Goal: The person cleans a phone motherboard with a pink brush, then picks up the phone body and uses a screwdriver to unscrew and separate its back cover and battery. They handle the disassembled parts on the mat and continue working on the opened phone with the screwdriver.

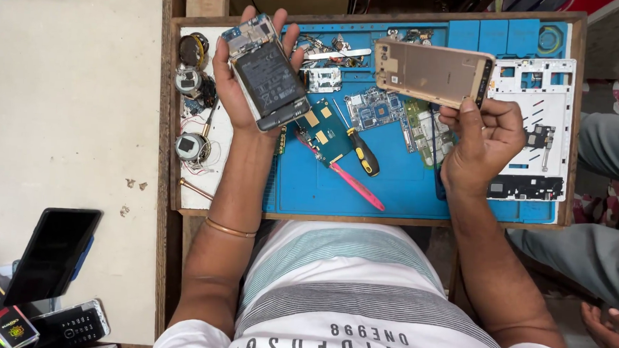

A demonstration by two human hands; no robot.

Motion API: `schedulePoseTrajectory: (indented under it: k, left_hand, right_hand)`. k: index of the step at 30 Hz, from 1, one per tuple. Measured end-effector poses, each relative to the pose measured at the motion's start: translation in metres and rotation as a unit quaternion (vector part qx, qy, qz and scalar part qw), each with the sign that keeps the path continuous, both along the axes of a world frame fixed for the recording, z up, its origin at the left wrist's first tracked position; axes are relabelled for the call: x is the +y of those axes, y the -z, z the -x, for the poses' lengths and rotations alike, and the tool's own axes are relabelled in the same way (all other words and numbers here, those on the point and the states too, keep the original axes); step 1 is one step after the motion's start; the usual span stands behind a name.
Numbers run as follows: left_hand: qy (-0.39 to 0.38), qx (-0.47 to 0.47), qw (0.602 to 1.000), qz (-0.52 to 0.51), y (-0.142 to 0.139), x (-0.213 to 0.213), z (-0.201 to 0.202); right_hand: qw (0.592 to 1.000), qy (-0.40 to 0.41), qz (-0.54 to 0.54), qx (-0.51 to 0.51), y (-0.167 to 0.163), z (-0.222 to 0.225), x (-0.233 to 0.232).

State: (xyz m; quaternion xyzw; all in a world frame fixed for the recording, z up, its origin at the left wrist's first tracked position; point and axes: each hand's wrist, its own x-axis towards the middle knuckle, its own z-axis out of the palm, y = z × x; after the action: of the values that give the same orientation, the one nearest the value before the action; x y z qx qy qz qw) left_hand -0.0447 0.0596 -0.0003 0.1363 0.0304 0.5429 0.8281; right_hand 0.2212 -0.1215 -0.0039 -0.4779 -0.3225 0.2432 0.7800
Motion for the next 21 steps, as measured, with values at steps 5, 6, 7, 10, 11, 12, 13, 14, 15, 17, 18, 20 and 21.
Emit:
schedulePoseTrajectory:
  k: [5,6,7,10,11,12,13,14,15,17,18,20,21]
  left_hand:
    - [-0.034,0.058,0.998,-0.015,-0.001,0.001,0.001]
    - [-0.033,0.064,0.997,-0.013,-0.002,0.001,0.001]
    - [-0.032,0.070,0.997,-0.011,-0.003,0.001,0.001]
    - [-0.024,0.090,0.995,-0.027,-0.007,-0.001,-0.001]
    - [-0.020,0.097,0.994,-0.038,-0.009,-0.002,-0.003]
    - [-0.001,0.082,0.996,-0.037,-0.010,-0.003,-0.004]
    - [0.017,0.067,0.997,-0.035,-0.012,-0.005,-0.005]
    - [0.035,0.052,0.997,-0.034,-0.014,-0.007,-0.005]
    - [0.046,0.041,0.997,-0.047,-0.016,-0.008,-0.007]
    - [0.068,0.021,0.995,-0.071,-0.021,-0.012,-0.007]
    - [0.093,0.059,0.990,-0.092,-0.024,-0.015,-0.007]
    - [0.142,0.134,0.971,-0.135,-0.031,-0.019,-0.004]
    - [0.168,0.158,0.961,-0.150,-0.034,-0.022,-0.004]
  right_hand:
    - [0.996,-0.019,-0.017,0.081,-0.001,-0.003,0.000]
    - [0.995,-0.025,-0.011,0.099,-0.003,-0.003,0.001]
    - [0.993,-0.031,-0.007,0.117,-0.005,-0.003,0.001]
    - [0.988,-0.051,-0.006,0.145,-0.010,0.000,0.002]
    - [0.987,-0.058,-0.008,0.149,-0.012,0.001,0.002]
    - [0.986,-0.061,-0.005,0.152,-0.014,0.002,0.003]
    - [0.986,-0.065,-0.002,0.155,-0.016,0.003,0.003]
    - [0.985,-0.070,0.001,0.159,-0.018,0.004,0.003]
    - [0.984,-0.082,0.003,0.156,-0.020,0.005,0.004]
    - [0.983,-0.105,0.008,0.152,-0.022,0.008,0.004]
    - [0.982,-0.119,0.005,0.144,-0.022,0.010,0.003]
    - [0.981,-0.148,-0.003,0.128,-0.019,0.015,0.003]
    - [0.981,-0.157,0.000,0.117,-0.018,0.018,0.003]
